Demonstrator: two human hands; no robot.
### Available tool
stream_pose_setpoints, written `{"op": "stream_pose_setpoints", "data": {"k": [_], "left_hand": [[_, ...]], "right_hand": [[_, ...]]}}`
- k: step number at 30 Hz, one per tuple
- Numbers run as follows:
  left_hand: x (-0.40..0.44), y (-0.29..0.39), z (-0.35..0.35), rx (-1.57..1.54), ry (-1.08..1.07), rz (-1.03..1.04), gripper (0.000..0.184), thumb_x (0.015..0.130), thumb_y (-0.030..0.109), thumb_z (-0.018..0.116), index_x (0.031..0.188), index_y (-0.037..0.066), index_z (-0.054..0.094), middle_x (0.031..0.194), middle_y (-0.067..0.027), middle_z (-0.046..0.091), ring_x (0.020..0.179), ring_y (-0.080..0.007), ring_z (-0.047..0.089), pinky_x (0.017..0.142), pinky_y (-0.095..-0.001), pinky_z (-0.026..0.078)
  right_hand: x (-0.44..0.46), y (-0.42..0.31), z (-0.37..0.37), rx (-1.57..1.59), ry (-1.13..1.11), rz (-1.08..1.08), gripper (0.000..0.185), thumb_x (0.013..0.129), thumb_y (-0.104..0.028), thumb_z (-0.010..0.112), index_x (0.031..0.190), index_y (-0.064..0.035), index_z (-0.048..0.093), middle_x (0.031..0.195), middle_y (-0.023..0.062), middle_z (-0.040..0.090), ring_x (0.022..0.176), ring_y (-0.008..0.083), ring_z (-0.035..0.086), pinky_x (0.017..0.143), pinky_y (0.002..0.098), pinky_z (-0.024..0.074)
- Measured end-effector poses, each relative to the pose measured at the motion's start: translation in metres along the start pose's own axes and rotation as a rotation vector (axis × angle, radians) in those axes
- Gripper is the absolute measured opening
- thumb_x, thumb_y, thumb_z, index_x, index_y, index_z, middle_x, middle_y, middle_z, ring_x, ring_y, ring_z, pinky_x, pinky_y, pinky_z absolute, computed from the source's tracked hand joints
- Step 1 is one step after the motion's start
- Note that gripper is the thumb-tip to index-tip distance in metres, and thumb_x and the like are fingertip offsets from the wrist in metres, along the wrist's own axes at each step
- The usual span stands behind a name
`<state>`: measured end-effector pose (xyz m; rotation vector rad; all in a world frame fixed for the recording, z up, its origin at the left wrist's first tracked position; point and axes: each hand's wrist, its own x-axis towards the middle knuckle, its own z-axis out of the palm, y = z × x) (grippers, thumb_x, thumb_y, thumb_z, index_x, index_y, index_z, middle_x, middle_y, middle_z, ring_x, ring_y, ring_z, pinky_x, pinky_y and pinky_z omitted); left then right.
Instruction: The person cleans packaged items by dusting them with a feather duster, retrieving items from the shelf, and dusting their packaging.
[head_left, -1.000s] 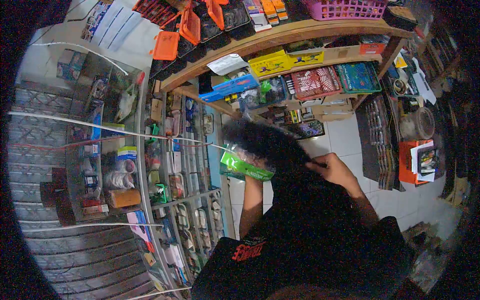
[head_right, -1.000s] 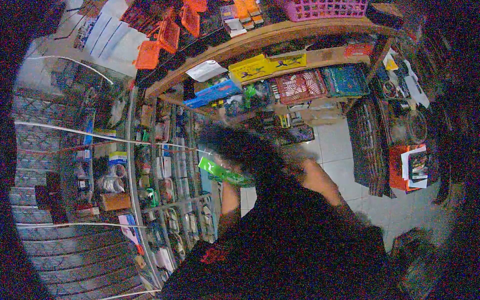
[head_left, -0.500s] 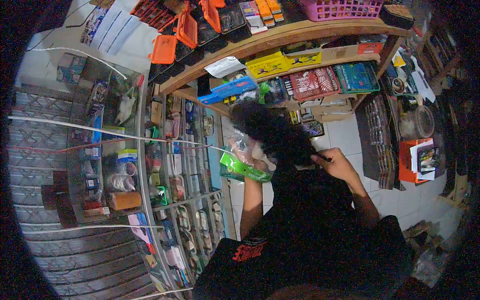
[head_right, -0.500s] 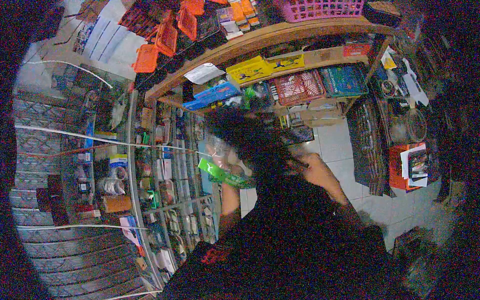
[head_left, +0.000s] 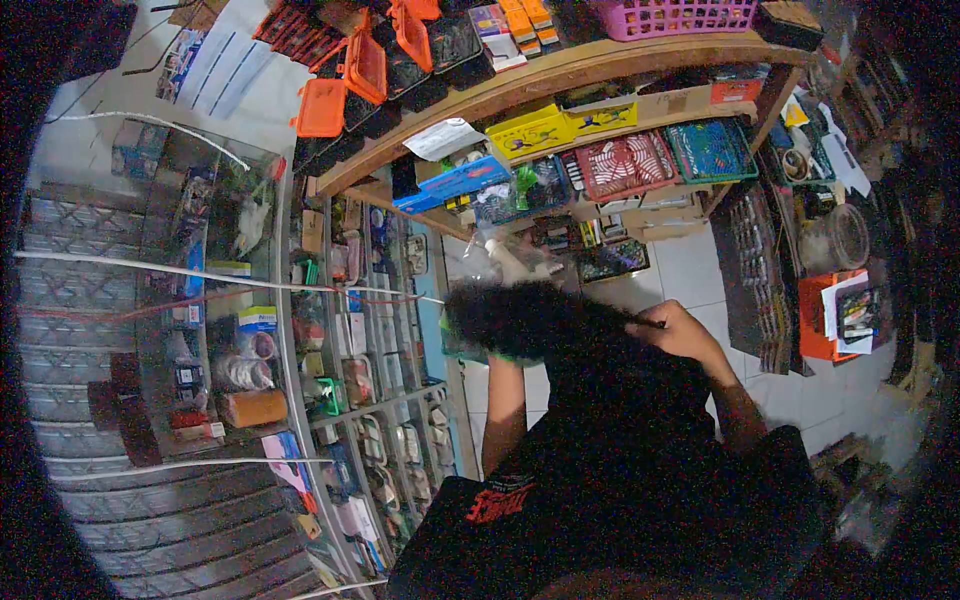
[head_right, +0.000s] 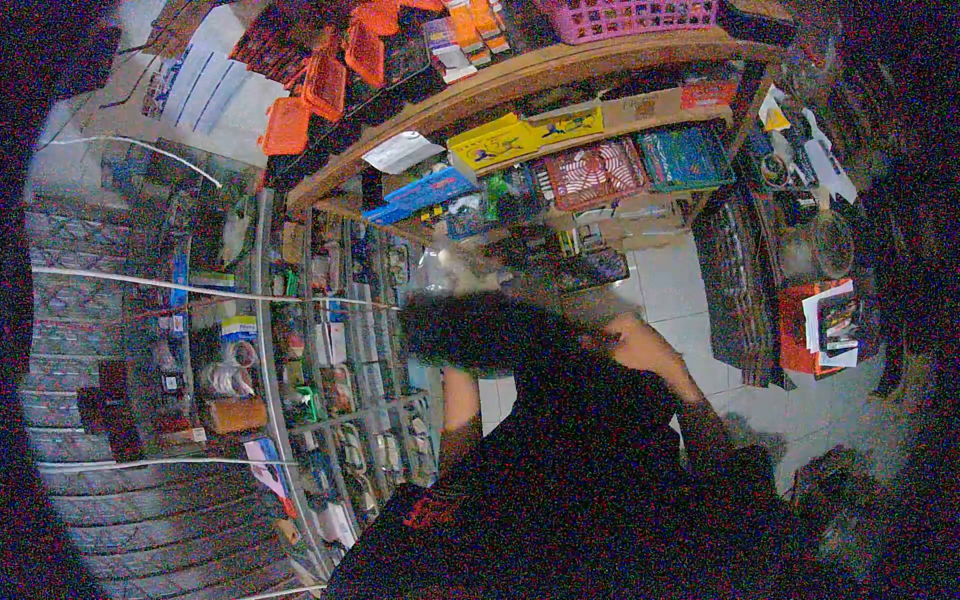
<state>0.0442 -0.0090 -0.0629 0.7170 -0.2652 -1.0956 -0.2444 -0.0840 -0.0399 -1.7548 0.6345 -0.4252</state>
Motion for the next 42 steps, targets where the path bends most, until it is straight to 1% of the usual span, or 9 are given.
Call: {"op": "stream_pose_setpoints", "data": {"k": [11, 14, 15, 18, 22, 27, 31, 35, 42], "left_hand": [[0.005, 0.015, -0.003, -0.006, -0.002, 0.027, 0.068, 0.088, 0.063, 0.036, 0.137, 0.015, 0.037, 0.129, -0.0141, 0.046, 0.113, -0.0276, 0.048, 0.097, -0.0446, 0.04], [0.004, 0.014, -0.007, -0.004, -0.002, 0.026, 0.068, 0.088, 0.063, 0.036, 0.137, 0.015, 0.037, 0.129, -0.0141, 0.046, 0.113, -0.0276, 0.048, 0.097, -0.0445, 0.04], [0.004, 0.014, -0.007, 0.004, -0.006, 0.019, 0.068, 0.088, 0.063, 0.036, 0.137, 0.015, 0.037, 0.129, -0.0142, 0.046, 0.113, -0.0276, 0.048, 0.097, -0.0445, 0.04], [0.0, 0.009, -0.007, 0.039, -0.026, -0.017, 0.068, 0.088, 0.063, 0.036, 0.137, 0.015, 0.037, 0.129, -0.0142, 0.046, 0.113, -0.0275, 0.048, 0.098, -0.0445, 0.04], [-0.011, -0.006, 0.004, 0.164, -0.098, -0.13, 0.068, 0.088, 0.063, 0.036, 0.137, 0.015, 0.037, 0.13, -0.0142, 0.046, 0.113, -0.0275, 0.048, 0.098, -0.0445, 0.04], [-0.016, -0.031, 0.007, 0.266, -0.174, -0.233, 0.068, 0.088, 0.063, 0.036, 0.137, 0.015, 0.036, 0.13, -0.0142, 0.046, 0.114, -0.0274, 0.048, 0.098, -0.0445, 0.04], [-0.014, -0.037, 0.011, 0.29, -0.199, -0.254, 0.068, 0.088, 0.063, 0.037, 0.137, 0.015, 0.036, 0.13, -0.0143, 0.046, 0.114, -0.0274, 0.048, 0.098, -0.0445, 0.04], [-0.014, -0.039, 0.012, 0.294, -0.204, -0.265, 0.068, 0.088, 0.063, 0.037, 0.137, 0.015, 0.036, 0.13, -0.0143, 0.046, 0.114, -0.0274, 0.048, 0.098, -0.0444, 0.04], [-0.012, -0.036, 0.012, 0.28, -0.217, -0.253, 0.068, 0.088, 0.063, 0.037, 0.137, 0.015, 0.036, 0.13, -0.0144, 0.046, 0.114, -0.0273, 0.048, 0.098, -0.0444, 0.039]], "right_hand": [[-0.011, 0.009, -0.008, 0.039, -0.03, 0.159, 0.023, 0.089, -0.023, 0.063, 0.086, 0.0, 0.065, 0.063, 0.0017, 0.059, 0.063, 0.0105, 0.051, 0.06, 0.0306, 0.0449], [-0.01, 0.004, -0.019, 0.251, 0.043, 0.335, 0.025, 0.088, -0.022, 0.063, 0.076, -0.0004, 0.062, 0.057, -0.0032, 0.05, 0.056, 0.0058, 0.045, 0.05, 0.027, 0.0398], [-0.009, 0.007, -0.023, 0.201, 0.094, 0.133, 0.03, 0.088, -0.023, 0.063, 0.067, -0.0021, 0.057, 0.053, -0.0058, 0.043, 0.05, 0.0036, 0.04, 0.043, 0.0252, 0.0337], [-0.01, 0.013, -0.059, 0.227, -0.15, 0.173, 0.039, 0.089, -0.027, 0.062, 0.059, -0.0049, 0.053, 0.051, -0.0069, 0.042, 0.046, 0.0032, 0.038, 0.04, 0.0251, 0.0302], [0.001, 0.032, -0.097, 0.175, -0.535, 0.221, 0.048, 0.09, -0.036, 0.06, 0.052, -0.0082, 0.049, 0.048, -0.0052, 0.042, 0.041, 0.0031, 0.037, 0.036, 0.0247, 0.0268], [0.0, 0.037, -0.11, 0.359, -0.335, 0.361, 0.047, 0.091, -0.033, 0.06, 0.053, -0.009, 0.048, 0.045, -0.0039, 0.041, 0.038, 0.0051, 0.034, 0.035, 0.0255, 0.0248], [-0.008, 0.042, -0.129, 0.28, -0.653, 0.258, 0.046, 0.09, -0.033, 0.061, 0.053, -0.0101, 0.047, 0.046, -0.0043, 0.041, 0.038, 0.0042, 0.034, 0.035, 0.0248, 0.024], [-0.012, 0.033, -0.128, 0.235, -0.249, 0.376, 0.049, 0.09, -0.035, 0.061, 0.051, -0.0106, 0.043, 0.046, -0.0048, 0.039, 0.038, 0.0037, 0.034, 0.035, 0.0245, 0.024], [-0.009, 0.032, -0.13, 0.16, -0.578, 0.181, 0.047, 0.09, -0.036, 0.061, 0.053, -0.0099, 0.047, 0.043, -0.0029, 0.042, 0.034, 0.0056, 0.034, 0.033, 0.026, 0.0245]]}}
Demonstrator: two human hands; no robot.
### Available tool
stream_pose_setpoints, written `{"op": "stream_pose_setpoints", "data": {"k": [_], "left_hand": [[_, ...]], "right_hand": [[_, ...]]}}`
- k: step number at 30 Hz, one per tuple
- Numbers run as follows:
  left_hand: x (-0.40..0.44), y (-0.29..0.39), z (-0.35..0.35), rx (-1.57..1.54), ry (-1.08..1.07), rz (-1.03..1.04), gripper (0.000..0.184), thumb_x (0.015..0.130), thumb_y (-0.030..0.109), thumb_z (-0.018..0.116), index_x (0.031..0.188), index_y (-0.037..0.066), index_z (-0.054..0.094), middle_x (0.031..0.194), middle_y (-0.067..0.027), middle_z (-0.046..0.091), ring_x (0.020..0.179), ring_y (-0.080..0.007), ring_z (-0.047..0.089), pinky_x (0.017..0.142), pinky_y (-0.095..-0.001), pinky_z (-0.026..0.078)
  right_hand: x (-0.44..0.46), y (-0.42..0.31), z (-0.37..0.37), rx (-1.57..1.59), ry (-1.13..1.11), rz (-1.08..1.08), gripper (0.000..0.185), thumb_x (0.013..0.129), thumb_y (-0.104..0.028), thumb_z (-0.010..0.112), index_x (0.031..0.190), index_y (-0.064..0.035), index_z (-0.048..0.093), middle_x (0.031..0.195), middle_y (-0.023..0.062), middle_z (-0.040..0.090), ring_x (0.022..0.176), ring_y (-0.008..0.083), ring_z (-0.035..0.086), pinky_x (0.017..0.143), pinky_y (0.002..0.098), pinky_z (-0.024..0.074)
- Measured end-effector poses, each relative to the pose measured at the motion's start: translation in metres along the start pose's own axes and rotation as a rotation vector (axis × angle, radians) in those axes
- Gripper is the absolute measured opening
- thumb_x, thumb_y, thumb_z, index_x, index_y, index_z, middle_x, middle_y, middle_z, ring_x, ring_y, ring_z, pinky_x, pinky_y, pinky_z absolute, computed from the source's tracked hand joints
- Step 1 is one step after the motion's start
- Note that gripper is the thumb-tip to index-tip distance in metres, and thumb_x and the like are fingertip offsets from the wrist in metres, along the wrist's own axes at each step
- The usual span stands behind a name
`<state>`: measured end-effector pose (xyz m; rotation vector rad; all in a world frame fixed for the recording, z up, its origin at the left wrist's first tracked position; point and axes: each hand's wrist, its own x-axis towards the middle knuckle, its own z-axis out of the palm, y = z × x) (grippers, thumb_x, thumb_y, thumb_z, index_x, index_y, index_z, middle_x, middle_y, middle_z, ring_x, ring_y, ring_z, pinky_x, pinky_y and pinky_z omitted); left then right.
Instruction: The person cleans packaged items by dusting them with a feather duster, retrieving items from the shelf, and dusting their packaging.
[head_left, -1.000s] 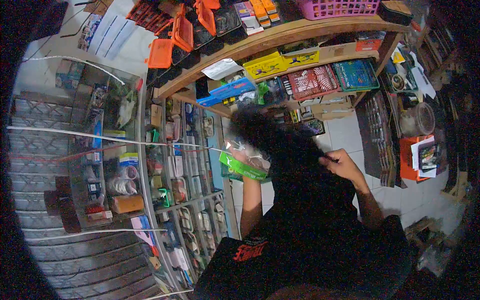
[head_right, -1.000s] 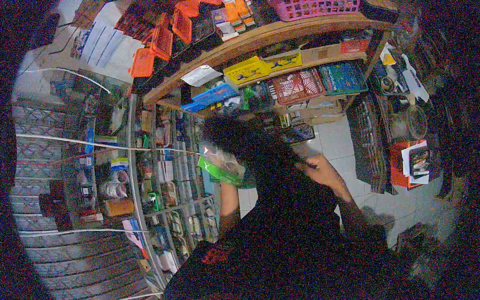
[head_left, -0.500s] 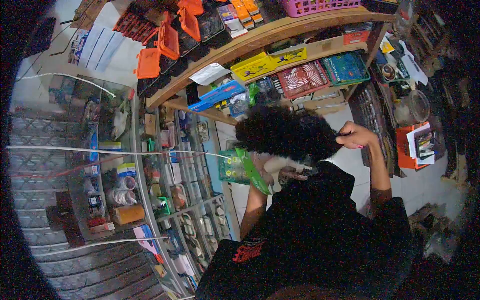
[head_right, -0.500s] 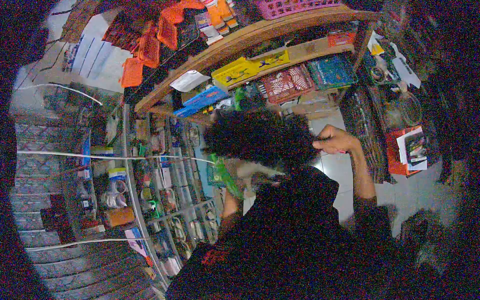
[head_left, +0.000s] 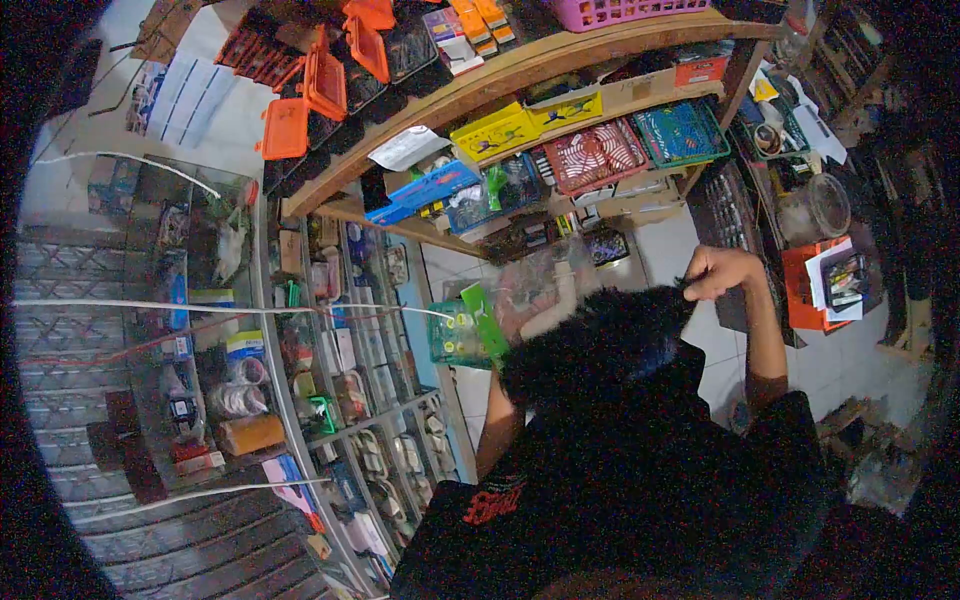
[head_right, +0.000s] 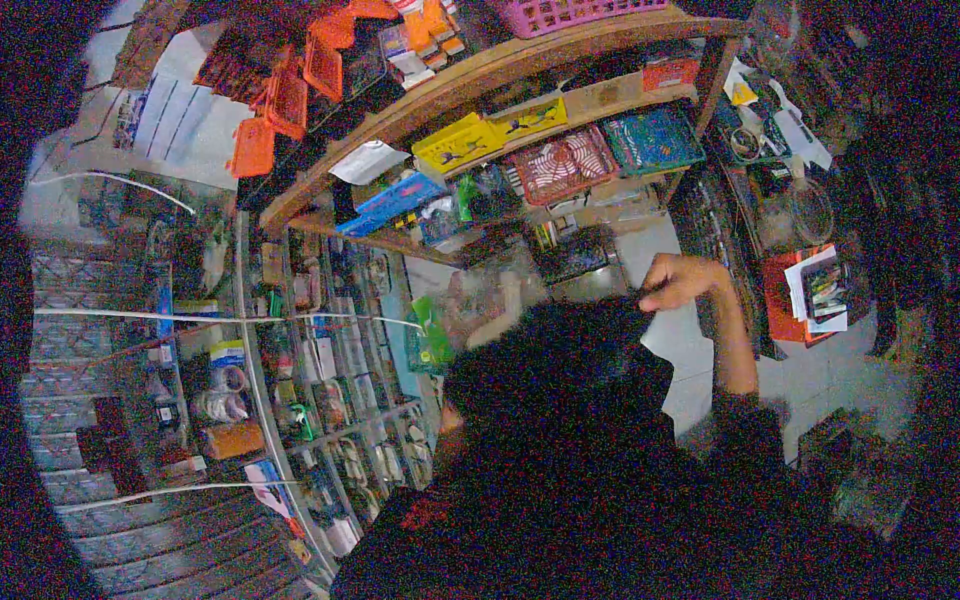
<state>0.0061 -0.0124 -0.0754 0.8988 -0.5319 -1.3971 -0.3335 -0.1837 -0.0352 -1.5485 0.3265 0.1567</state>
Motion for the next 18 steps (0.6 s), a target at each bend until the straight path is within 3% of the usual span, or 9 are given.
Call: {"op": "stream_pose_setpoints", "data": {"k": [3, 7, 11, 14, 18], "left_hand": [[-0.004, 0.001, -0.002, -0.016, 0.011, 0.01, 0.068, 0.088, 0.063, 0.037, 0.137, 0.015, 0.036, 0.13, -0.0144, 0.046, 0.115, -0.0273, 0.047, 0.098, -0.0444, 0.039], [0.0, -0.001, 0.001, -0.002, -0.003, 0.004, 0.068, 0.088, 0.062, 0.037, 0.137, 0.015, 0.036, 0.13, -0.0144, 0.046, 0.115, -0.0272, 0.047, 0.099, -0.0444, 0.039], [-0.004, 0.002, -0.007, -0.054, 0.04, 0.048, 0.068, 0.088, 0.062, 0.037, 0.138, 0.015, 0.036, 0.13, -0.0144, 0.046, 0.115, -0.0272, 0.047, 0.099, -0.0443, 0.039], [-0.013, 0.013, -0.028, -0.171, 0.145, 0.147, 0.068, 0.088, 0.062, 0.037, 0.138, 0.015, 0.036, 0.13, -0.0145, 0.046, 0.115, -0.0272, 0.047, 0.099, -0.0443, 0.039], [-0.018, 0.023, -0.037, -0.249, 0.197, 0.212, 0.068, 0.088, 0.062, 0.037, 0.138, 0.015, 0.036, 0.13, -0.0145, 0.045, 0.115, -0.0271, 0.047, 0.099, -0.0443, 0.039]], "right_hand": [[0.002, -0.001, 0.002, 0.157, 0.247, 0.196, 0.046, 0.09, -0.036, 0.061, 0.054, -0.0089, 0.049, 0.045, -0.0049, 0.042, 0.039, 0.0043, 0.035, 0.037, 0.0252, 0.0272], [0.008, -0.001, 0.004, 0.027, -0.08, 0.13, 0.046, 0.091, -0.035, 0.06, 0.054, -0.0087, 0.049, 0.05, -0.0065, 0.041, 0.045, 0.0029, 0.034, 0.039, 0.0244, 0.027], [0.01, -0.002, 0.008, -0.008, 0.066, 0.091, 0.044, 0.091, -0.033, 0.059, 0.057, -0.0084, 0.049, 0.05, -0.0076, 0.04, 0.044, 0.0033, 0.035, 0.039, 0.025, 0.0267], [0.021, -0.011, 0.027, 0.14, 0.304, 0.189, 0.043, 0.091, -0.033, 0.059, 0.058, -0.0079, 0.05, 0.05, -0.007, 0.041, 0.044, 0.0035, 0.036, 0.039, 0.025, 0.0273], [0.032, -0.001, 0.042, 0.054, 0.114, 0.104, 0.043, 0.092, -0.033, 0.058, 0.058, -0.0079, 0.05, 0.05, -0.0069, 0.04, 0.044, 0.0036, 0.035, 0.039, 0.0251, 0.0264]]}}
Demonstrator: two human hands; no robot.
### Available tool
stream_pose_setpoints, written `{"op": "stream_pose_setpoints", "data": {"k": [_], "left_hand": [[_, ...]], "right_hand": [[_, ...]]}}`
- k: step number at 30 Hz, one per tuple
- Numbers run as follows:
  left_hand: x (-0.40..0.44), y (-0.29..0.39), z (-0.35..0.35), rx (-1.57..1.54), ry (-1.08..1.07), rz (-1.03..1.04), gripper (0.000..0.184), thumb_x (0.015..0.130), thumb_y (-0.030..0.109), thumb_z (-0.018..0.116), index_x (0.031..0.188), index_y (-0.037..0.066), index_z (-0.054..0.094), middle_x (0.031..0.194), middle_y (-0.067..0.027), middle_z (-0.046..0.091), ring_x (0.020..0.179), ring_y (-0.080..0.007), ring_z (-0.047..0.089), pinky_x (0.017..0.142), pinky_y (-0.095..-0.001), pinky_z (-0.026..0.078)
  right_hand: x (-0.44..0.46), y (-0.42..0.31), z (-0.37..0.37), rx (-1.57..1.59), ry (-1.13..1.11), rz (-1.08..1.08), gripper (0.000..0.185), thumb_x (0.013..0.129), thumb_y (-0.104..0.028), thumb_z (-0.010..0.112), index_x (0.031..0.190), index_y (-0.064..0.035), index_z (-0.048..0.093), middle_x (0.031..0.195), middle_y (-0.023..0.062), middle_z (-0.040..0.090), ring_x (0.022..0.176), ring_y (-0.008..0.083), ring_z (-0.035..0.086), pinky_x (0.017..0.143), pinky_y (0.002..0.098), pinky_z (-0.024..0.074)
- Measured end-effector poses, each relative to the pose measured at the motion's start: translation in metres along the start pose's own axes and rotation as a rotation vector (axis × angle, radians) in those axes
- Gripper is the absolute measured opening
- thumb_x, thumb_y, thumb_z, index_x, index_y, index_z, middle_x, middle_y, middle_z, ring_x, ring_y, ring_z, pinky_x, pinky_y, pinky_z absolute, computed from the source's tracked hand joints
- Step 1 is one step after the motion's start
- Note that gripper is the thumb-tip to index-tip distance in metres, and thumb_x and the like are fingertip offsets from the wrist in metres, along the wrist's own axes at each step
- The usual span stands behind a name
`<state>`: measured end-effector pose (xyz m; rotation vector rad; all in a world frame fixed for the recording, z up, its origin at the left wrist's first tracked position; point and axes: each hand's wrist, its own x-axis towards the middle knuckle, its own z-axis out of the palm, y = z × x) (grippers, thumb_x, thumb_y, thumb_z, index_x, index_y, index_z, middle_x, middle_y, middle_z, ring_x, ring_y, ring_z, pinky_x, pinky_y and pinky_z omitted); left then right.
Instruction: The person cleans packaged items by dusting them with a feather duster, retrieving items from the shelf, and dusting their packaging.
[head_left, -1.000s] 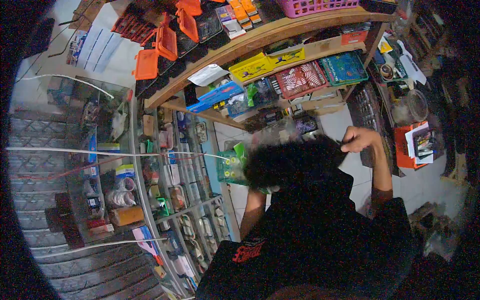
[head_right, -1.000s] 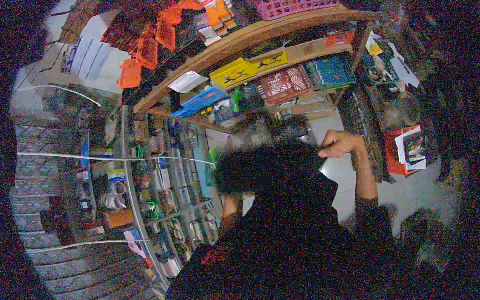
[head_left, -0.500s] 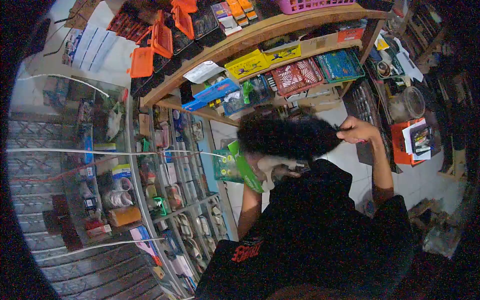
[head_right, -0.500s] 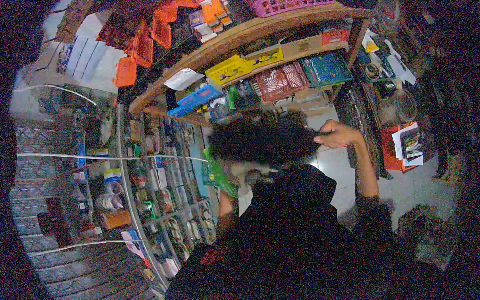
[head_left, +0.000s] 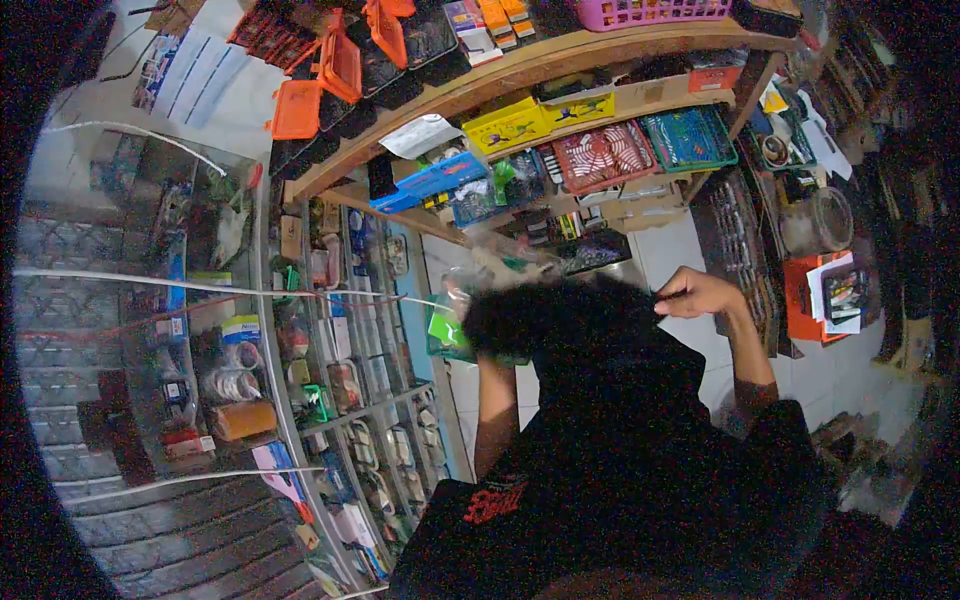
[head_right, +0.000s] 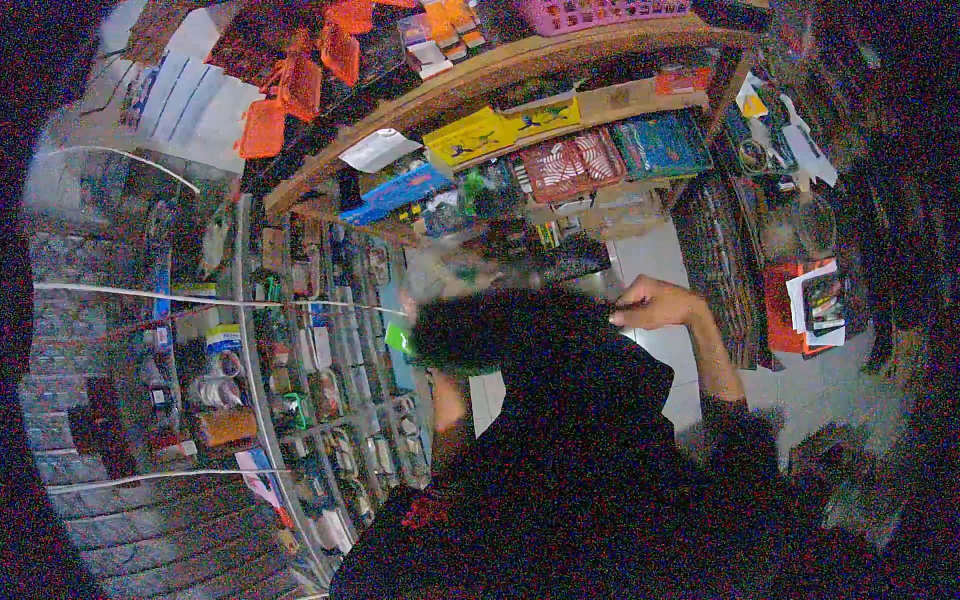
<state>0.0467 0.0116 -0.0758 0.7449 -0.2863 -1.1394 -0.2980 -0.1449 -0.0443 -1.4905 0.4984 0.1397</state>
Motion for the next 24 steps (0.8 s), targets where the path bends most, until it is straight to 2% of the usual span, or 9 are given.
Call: {"op": "stream_pose_setpoints", "data": {"k": [5, 8, 9, 12, 16, 17, 20, 21, 24], "left_hand": [[0.0, 0.002, 0.004, -0.011, 0.001, 0.014, 0.068, 0.089, 0.062, 0.037, 0.138, 0.015, 0.036, 0.131, -0.0145, 0.045, 0.116, -0.0271, 0.047, 0.099, -0.0443, 0.039], [0.001, 0.003, 0.005, -0.014, 0.001, 0.016, 0.068, 0.089, 0.062, 0.037, 0.138, 0.015, 0.036, 0.131, -0.0146, 0.045, 0.116, -0.027, 0.047, 0.099, -0.0443, 0.039], [0.001, 0.003, 0.005, -0.017, 0.001, 0.022, 0.068, 0.089, 0.062, 0.037, 0.138, 0.015, 0.036, 0.131, -0.0146, 0.045, 0.116, -0.027, 0.047, 0.099, -0.0443, 0.039], [0.0, 0.004, 0.002, -0.009, 0.006, 0.02, 0.068, 0.089, 0.062, 0.037, 0.138, 0.015, 0.036, 0.131, -0.0146, 0.045, 0.116, -0.027, 0.047, 0.099, -0.0442, 0.039], [0.001, 0.006, 0.001, -0.014, 0.007, 0.027, 0.068, 0.089, 0.062, 0.037, 0.138, 0.015, 0.036, 0.131, -0.0146, 0.045, 0.116, -0.027, 0.047, 0.099, -0.0442, 0.039], [0.001, 0.005, 0.001, -0.017, 0.009, 0.029, 0.068, 0.089, 0.062, 0.037, 0.138, 0.015, 0.036, 0.131, -0.0146, 0.045, 0.116, -0.027, 0.047, 0.099, -0.0442, 0.039], [0.003, 0.007, 0.001, -0.025, 0.002, 0.03, 0.068, 0.089, 0.062, 0.037, 0.138, 0.015, 0.036, 0.131, -0.0147, 0.045, 0.116, -0.0269, 0.046, 0.099, -0.0442, 0.039], [0.004, 0.009, 0.001, -0.025, 0.003, 0.033, 0.068, 0.089, 0.062, 0.037, 0.138, 0.015, 0.036, 0.131, -0.0147, 0.045, 0.116, -0.0269, 0.046, 0.1, -0.0442, 0.039], [0.004, 0.011, 0.002, -0.033, -0.003, 0.038, 0.068, 0.089, 0.061, 0.037, 0.138, 0.015, 0.036, 0.131, -0.0147, 0.045, 0.117, -0.0269, 0.046, 0.1, -0.0442, 0.038]], "right_hand": [[0.016, -0.005, 0.038, 0.215, 0.3, -0.03, 0.043, 0.091, -0.032, 0.06, 0.057, -0.0096, 0.047, 0.05, -0.0077, 0.035, 0.046, 0.0032, 0.034, 0.04, 0.0261, 0.0265], [0.015, -0.002, 0.041, 0.068, 0.049, -0.025, 0.042, 0.091, -0.026, 0.06, 0.057, -0.0057, 0.048, 0.049, -0.0054, 0.04, 0.043, 0.0034, 0.035, 0.04, 0.0247, 0.0276], [0.017, -0.001, 0.039, -0.058, 0.0, -0.134, 0.041, 0.09, -0.027, 0.062, 0.058, -0.0052, 0.05, 0.05, -0.0053, 0.042, 0.044, 0.0043, 0.037, 0.041, 0.0253, 0.03], [0.023, 0.003, 0.042, -0.023, 0.143, -0.249, 0.04, 0.09, -0.027, 0.062, 0.058, -0.0057, 0.051, 0.05, -0.0054, 0.042, 0.043, 0.004, 0.036, 0.04, 0.0242, 0.029], [0.023, -0.008, 0.058, 0.376, 0.34, 0.028, 0.041, 0.091, -0.025, 0.061, 0.057, -0.0075, 0.047, 0.05, -0.0063, 0.04, 0.042, 0.0041, 0.035, 0.04, 0.0222, 0.0258], [0.024, -0.005, 0.059, 0.204, 0.339, -0.063, 0.042, 0.091, -0.026, 0.061, 0.056, -0.0078, 0.046, 0.049, -0.0065, 0.039, 0.042, 0.0042, 0.034, 0.04, 0.0229, 0.0246], [0.017, -0.01, 0.056, 0.039, 0.064, -0.114, 0.041, 0.091, -0.026, 0.06, 0.057, -0.0079, 0.046, 0.05, -0.0076, 0.037, 0.043, 0.0033, 0.031, 0.04, 0.0236, 0.0226], [0.02, -0.007, 0.058, 0.029, 0.064, -0.169, 0.041, 0.091, -0.025, 0.06, 0.057, -0.0075, 0.047, 0.05, -0.0072, 0.037, 0.044, 0.0032, 0.031, 0.04, 0.0241, 0.0228], [0.022, -0.008, 0.063, 0.136, 0.283, -0.027, 0.038, 0.09, -0.029, 0.062, 0.063, -0.0041, 0.056, 0.051, -0.0054, 0.04, 0.047, 0.0054, 0.037, 0.043, 0.0266, 0.0326]]}}
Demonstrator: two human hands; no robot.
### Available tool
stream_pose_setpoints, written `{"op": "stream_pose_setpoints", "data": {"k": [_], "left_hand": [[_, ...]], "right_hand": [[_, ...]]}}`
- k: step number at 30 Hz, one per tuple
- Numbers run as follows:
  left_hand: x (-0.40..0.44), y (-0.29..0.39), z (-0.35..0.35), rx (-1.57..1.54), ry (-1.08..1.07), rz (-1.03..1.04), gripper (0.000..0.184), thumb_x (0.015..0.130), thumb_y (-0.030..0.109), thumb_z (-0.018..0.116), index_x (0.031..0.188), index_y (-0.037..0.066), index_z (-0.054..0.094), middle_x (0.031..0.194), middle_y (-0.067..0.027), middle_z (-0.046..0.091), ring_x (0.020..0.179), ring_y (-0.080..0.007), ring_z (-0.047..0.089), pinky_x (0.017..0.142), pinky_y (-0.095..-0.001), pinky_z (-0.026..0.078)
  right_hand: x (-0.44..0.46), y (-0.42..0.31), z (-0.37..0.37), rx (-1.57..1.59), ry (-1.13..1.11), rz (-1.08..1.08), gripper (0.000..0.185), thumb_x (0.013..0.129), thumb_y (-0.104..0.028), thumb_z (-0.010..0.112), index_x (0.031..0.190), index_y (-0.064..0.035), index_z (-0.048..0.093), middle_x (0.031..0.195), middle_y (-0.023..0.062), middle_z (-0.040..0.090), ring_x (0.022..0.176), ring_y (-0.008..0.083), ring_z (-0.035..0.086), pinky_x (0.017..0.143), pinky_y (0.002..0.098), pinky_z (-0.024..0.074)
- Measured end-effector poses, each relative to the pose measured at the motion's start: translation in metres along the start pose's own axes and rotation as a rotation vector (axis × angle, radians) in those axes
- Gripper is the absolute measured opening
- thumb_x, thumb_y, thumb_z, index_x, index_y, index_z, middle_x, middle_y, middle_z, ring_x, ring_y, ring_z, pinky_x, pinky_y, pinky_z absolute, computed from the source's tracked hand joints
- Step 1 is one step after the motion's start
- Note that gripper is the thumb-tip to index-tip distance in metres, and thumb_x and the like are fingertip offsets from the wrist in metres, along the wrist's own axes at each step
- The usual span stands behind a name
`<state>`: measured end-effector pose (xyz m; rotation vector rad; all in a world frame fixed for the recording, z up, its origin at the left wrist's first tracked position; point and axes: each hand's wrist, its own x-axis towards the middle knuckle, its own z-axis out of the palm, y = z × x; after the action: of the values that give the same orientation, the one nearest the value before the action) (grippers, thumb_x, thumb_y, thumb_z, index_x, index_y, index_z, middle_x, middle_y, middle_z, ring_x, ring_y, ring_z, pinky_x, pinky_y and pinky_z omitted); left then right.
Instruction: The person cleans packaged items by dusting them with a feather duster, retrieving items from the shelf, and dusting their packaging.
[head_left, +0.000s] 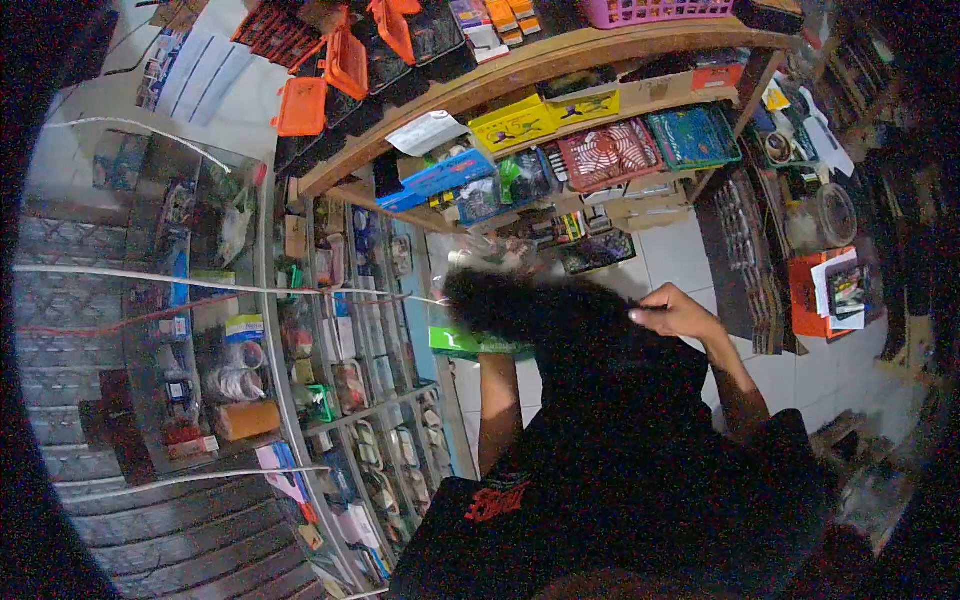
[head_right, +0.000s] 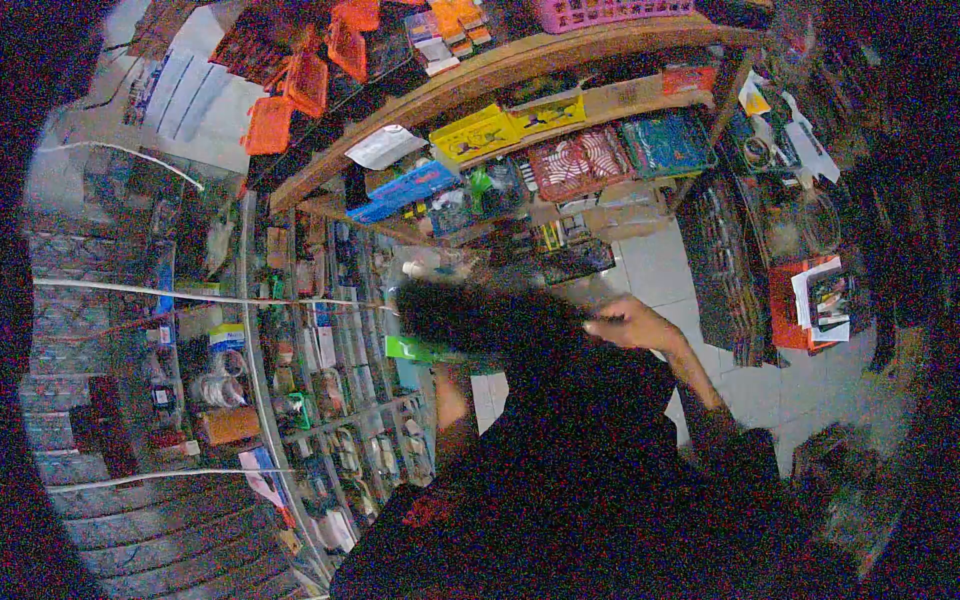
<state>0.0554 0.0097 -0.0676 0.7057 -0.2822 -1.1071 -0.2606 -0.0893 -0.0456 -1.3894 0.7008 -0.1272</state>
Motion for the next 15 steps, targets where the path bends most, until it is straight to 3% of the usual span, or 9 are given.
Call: {"op": "stream_pose_setpoints", "data": {"k": [3, 6, 7, 13, 15], "left_hand": [[0.0, -0.002, 0.001, -0.014, -0.005, -0.001, 0.068, 0.089, 0.061, 0.037, 0.138, 0.015, 0.036, 0.131, -0.0147, 0.045, 0.117, -0.0269, 0.046, 0.1, -0.0442, 0.038], [0.0, 0.001, 0.001, -0.008, -0.005, -0.002, 0.068, 0.089, 0.061, 0.037, 0.138, 0.015, 0.035, 0.131, -0.0147, 0.045, 0.117, -0.0268, 0.046, 0.1, -0.0442, 0.038], [-0.001, 0.001, 0.0, -0.005, -0.005, -0.002, 0.068, 0.089, 0.061, 0.037, 0.138, 0.015, 0.035, 0.131, -0.0147, 0.045, 0.117, -0.0268, 0.046, 0.1, -0.0442, 0.038], [-0.002, -0.001, 0.002, -0.027, -0.003, 0.002, 0.068, 0.089, 0.061, 0.037, 0.138, 0.015, 0.035, 0.131, -0.0148, 0.045, 0.117, -0.0268, 0.046, 0.1, -0.0441, 0.038], [-0.002, 0.001, 0.003, -0.023, -0.001, 0.0, 0.068, 0.089, 0.061, 0.037, 0.138, 0.015, 0.035, 0.131, -0.0148, 0.045, 0.117, -0.0268, 0.046, 0.1, -0.0441, 0.038]], "right_hand": [[0.009, -0.001, 0.008, 0.025, 0.109, 0.027, 0.034, 0.09, -0.026, 0.061, 0.066, -0.003, 0.058, 0.052, -0.0041, 0.041, 0.048, 0.0059, 0.038, 0.044, 0.0278, 0.0336], [0.008, -0.013, 0.002, -0.112, -0.169, -0.29, 0.039, 0.091, -0.024, 0.06, 0.059, -0.0043, 0.049, 0.051, -0.0069, 0.04, 0.045, 0.003, 0.035, 0.041, 0.0233, 0.0259], [0.009, -0.013, 0.003, -0.14, -0.17, -0.35, 0.039, 0.091, -0.023, 0.06, 0.059, -0.0038, 0.05, 0.052, -0.0068, 0.04, 0.046, 0.0026, 0.035, 0.042, 0.0232, 0.0264], [0.016, -0.038, 0.033, 0.175, 0.124, -0.112, 0.031, 0.09, -0.019, 0.062, 0.065, -0.0017, 0.058, 0.052, -0.0037, 0.042, 0.048, 0.003, 0.034, 0.043, 0.0244, 0.0277], [0.022, -0.03, 0.029, -0.076, 0.013, -0.402, 0.03, 0.09, -0.018, 0.061, 0.065, -0.0018, 0.059, 0.052, -0.0042, 0.042, 0.049, 0.0036, 0.034, 0.044, 0.0248, 0.0281]]}}
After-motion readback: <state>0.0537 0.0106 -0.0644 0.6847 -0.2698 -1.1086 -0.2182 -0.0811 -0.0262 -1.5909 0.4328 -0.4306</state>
